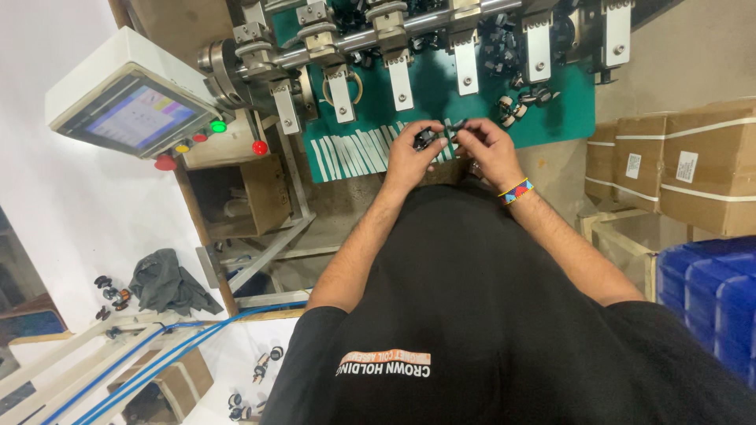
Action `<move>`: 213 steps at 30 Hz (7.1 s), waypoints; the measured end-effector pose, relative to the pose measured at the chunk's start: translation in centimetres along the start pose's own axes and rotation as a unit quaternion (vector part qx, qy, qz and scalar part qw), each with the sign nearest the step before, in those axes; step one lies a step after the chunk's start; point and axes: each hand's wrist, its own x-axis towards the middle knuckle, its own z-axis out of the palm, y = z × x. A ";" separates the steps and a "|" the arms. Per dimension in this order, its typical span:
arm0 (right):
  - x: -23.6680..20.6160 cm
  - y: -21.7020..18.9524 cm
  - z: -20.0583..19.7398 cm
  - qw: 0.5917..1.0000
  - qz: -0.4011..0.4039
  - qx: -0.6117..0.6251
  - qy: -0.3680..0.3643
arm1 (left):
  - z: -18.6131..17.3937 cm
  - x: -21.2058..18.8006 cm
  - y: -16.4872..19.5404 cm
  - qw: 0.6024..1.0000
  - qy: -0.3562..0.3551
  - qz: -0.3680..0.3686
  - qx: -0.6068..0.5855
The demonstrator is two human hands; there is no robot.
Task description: The person trims material from small coil components with scissors, places the components into the stations of a multi-spindle machine, and pulls the machine lever to cycle it, repeating the trimming, loading, and lever-pulling cycle while occasionally pressing buttons on the control panel.
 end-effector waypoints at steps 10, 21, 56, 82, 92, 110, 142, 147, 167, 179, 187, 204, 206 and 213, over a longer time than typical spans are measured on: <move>2.3 -1.0 0.0 0.996 0.007 0.077 0.039 | -3.4 -1.3 -2.7 0.981 -0.088 -0.162 -0.053; 1.8 -1.2 1.7 0.995 -0.006 0.077 0.071 | -7.3 -1.2 -2.3 0.978 -0.103 -0.178 -0.020; 3.3 1.2 12.3 0.995 0.005 0.053 0.080 | -15.7 -3.4 -5.2 0.935 -0.060 -0.298 -0.185; 4.8 4.2 20.1 0.993 0.049 0.105 -0.013 | -19.6 -5.2 -7.9 0.899 -0.031 -0.274 -0.340; 4.8 2.8 19.8 0.987 0.006 -0.100 -0.127 | -22.5 -4.6 -6.2 0.900 -0.036 -0.258 -0.350; 6.1 5.7 27.4 0.985 0.073 0.070 -0.137 | -26.8 -8.1 -4.5 0.910 0.020 -0.156 -0.383; 4.6 2.3 -6.1 0.710 -0.176 -0.665 0.151 | -25.6 -17.0 -12.9 0.890 0.103 -0.425 0.128; 5.2 1.3 -7.9 0.715 -0.149 -0.676 0.098 | -20.0 -12.2 -11.0 0.918 0.155 -0.341 0.127; 6.8 1.9 -13.4 0.656 -0.284 -0.698 0.045 | -1.3 -16.7 -10.6 0.899 0.209 -0.339 0.182; 6.3 2.0 -15.7 0.626 -0.322 -0.711 -0.003 | 3.9 -18.9 -9.5 0.878 0.210 -0.322 0.284; 6.6 2.2 -17.7 0.645 -0.319 -0.693 -0.047 | 4.2 -18.6 -9.8 0.881 0.201 -0.310 0.296; 7.9 1.1 -21.3 0.635 -0.403 -0.652 -0.093 | 4.1 -19.6 -9.8 0.838 0.201 -0.410 0.298; 7.9 1.0 -20.9 0.628 -0.401 -0.658 -0.109 | 4.1 -20.0 -10.0 0.832 0.202 -0.421 0.300; 5.8 0.9 -19.8 0.633 -0.435 -0.636 -0.080 | 4.0 -22.2 -10.4 0.824 0.211 -0.423 0.313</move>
